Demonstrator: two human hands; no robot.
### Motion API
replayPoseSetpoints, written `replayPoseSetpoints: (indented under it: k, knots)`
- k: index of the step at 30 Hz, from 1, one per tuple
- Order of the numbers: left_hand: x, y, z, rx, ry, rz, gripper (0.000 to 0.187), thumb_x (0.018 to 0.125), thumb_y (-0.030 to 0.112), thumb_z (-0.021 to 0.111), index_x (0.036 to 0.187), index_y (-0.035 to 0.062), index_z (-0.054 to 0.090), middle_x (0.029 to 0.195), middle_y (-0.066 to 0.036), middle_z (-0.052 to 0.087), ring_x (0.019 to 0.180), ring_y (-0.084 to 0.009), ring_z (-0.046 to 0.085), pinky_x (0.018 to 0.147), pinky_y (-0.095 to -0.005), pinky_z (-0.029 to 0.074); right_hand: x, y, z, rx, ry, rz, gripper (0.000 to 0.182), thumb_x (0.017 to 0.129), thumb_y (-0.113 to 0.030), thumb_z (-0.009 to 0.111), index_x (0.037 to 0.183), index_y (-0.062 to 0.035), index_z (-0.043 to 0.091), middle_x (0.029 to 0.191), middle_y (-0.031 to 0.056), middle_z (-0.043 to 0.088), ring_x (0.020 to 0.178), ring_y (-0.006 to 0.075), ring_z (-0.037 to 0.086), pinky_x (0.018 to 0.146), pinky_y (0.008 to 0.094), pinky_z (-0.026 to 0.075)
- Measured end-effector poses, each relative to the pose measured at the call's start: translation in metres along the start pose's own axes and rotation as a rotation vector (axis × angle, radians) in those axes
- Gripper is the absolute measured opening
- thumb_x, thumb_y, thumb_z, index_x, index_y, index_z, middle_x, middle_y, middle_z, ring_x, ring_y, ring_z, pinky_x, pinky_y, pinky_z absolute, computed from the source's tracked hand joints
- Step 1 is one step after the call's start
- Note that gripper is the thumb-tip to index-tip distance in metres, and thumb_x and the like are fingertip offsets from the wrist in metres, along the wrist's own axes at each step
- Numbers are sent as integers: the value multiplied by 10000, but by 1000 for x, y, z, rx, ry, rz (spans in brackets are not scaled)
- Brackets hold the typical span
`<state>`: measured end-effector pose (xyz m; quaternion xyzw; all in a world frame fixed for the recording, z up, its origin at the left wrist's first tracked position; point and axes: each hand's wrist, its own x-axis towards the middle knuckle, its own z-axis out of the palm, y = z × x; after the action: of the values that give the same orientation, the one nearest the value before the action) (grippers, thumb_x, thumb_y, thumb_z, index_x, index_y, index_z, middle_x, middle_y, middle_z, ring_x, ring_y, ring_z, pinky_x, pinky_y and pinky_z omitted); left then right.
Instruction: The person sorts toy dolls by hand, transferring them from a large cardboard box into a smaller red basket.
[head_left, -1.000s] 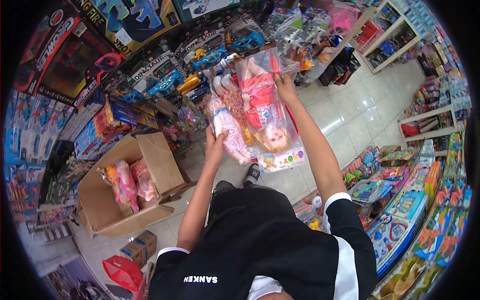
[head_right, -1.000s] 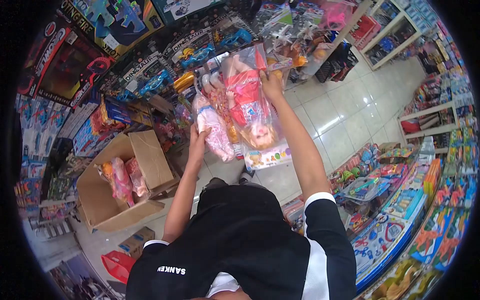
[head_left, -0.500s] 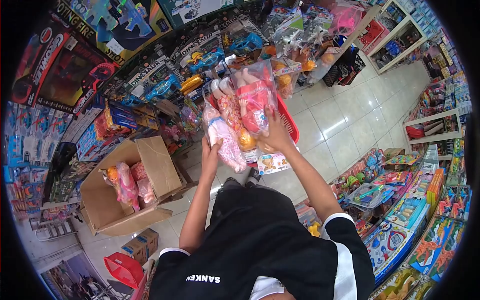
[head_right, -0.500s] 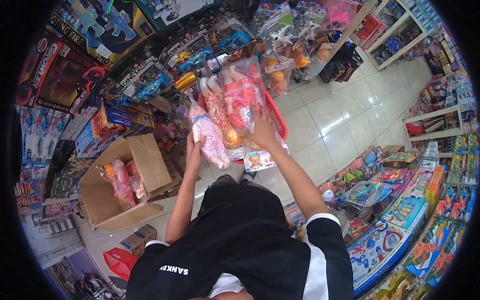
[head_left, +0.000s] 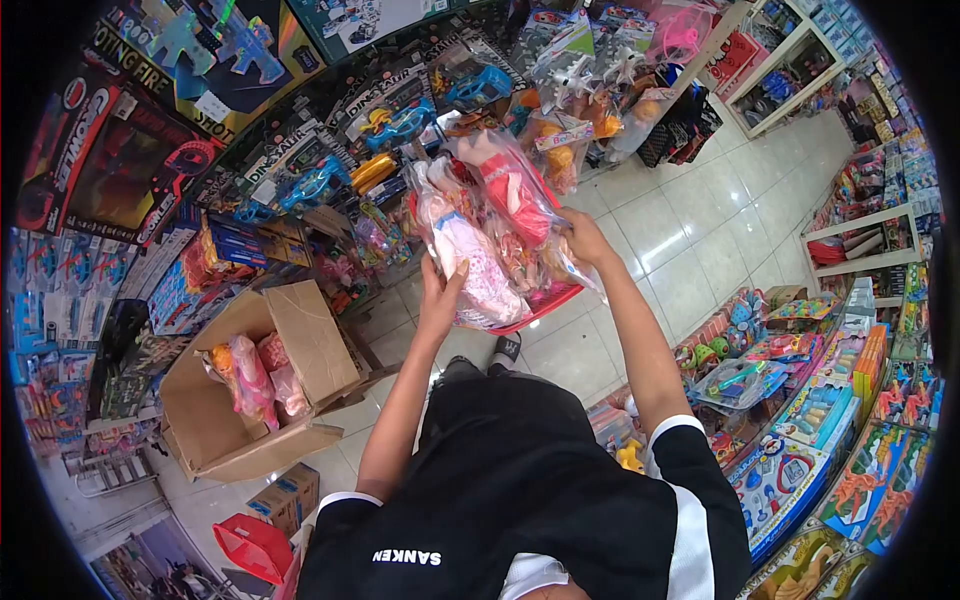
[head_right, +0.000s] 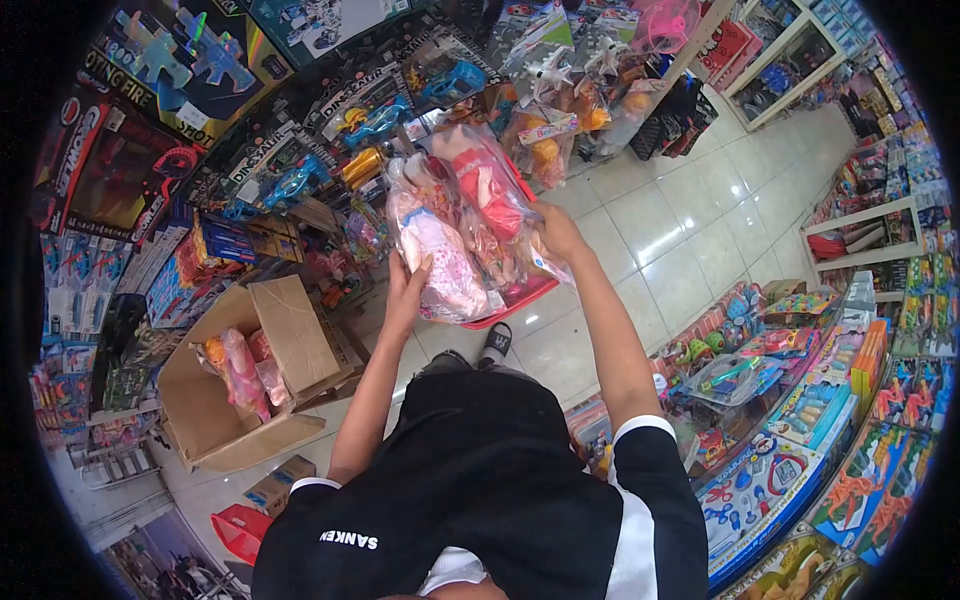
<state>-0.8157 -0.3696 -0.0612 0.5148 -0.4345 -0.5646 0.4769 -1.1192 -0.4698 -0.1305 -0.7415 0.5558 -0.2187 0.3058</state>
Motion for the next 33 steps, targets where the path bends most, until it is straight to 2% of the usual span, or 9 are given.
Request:
replayPoseSetpoints:
  k: [4, 9, 12, 15, 19, 21, 23, 26, 33]
  knots:
    - [6, -4, 4, 15, -20, 115, 673, 958, 226, 600, 1442, -29, 209, 1335, -146, 463, 1207, -216, 481, 1022, -317, 374, 5, 17, 7, 69, -10, 64, 393, 862, -72, 642, 1251, -28, 604, 1188, 202, 647, 1067, 303, 638, 927, 358, 472]
    - [30, -39, 18, -14, -166, 32, 721, 920, 190, 643, 1464, -25, 221, 1393, -185, 403, 1290, -272, 417, 1081, -367, 331, -2, 21, 5, 565, -40, 279, 339, 937, -124, 601, 1264, -34, 608, 1118, 97, 692, 987, 164, 611, 911, 313, 464]
    - [30, -31, 32, 900, 110, 376, 812, 842, 272, 716, 1480, 28, 278, 1507, -246, 272, 1391, -375, 297, 1134, -504, 231, -11, 16, -2, 569, -42, 271, 330, 959, -149, 587, 1262, -20, 609, 1107, 68, 682, 985, 139, 587, 905, 296, 460]
    - [46, -31, 34, 992, 66, 496, 845, 854, 350, 697, 1492, 13, 257, 1534, -236, 269, 1424, -387, 256, 1149, -509, 187, -21, 15, -1, 577, -55, 258, 321, 976, -188, 577, 1234, -1, 612, 1049, 31, 678, 957, 107, 563, 870, 286, 456]
    - [71, -40, 38, 1139, -15, 449, 914, 845, 489, 665, 1497, 10, 238, 1546, -239, 252, 1421, -406, 267, 1156, -502, 194, -21, 2, 13, 700, 86, 84, 478, 932, -124, 601, 1385, -22, 486, 1267, 83, 600, 1108, 162, 560, 967, 303, 435]
    - [82, -37, 31, 891, -251, 329, 1007, 816, 599, 640, 1508, 11, 204, 1551, -246, 240, 1411, -423, 286, 1161, -493, 206, -23, -4, 11, 839, 53, 106, 571, 899, -128, 635, 1428, -46, 435, 1332, 102, 544, 1151, 191, 546, 993, 309, 420]
    - [87, -35, 24, 920, -300, 322, 1040, 800, 608, 652, 1509, 5, 189, 1546, -250, 246, 1405, -427, 294, 1161, -489, 215, -21, -13, 20, 496, 192, -54, 622, 861, -204, 684, 1419, -60, 452, 1327, 159, 536, 1170, 277, 560, 1010, 348, 418]
    - [86, -41, 24, 1006, -340, 288, 1091, 781, 607, 675, 1513, -7, 148, 1539, -256, 258, 1402, -421, 306, 1160, -493, 219, -28, -44, 33, 101, 289, 37, 670, 827, -307, 716, 1410, -84, 469, 1331, 216, 513, 1192, 373, 544, 1016, 404, 427]
    - [84, -75, 33, 1154, -174, 320, 1186, 721, 543, 747, 1523, 10, 54, 1521, -253, 302, 1391, -390, 345, 1146, -543, 207, -26, -51, 38, -119, 302, 112, 709, 802, -396, 728, 1417, -147, 476, 1356, 268, 485, 1197, 437, 523, 983, 466, 452]
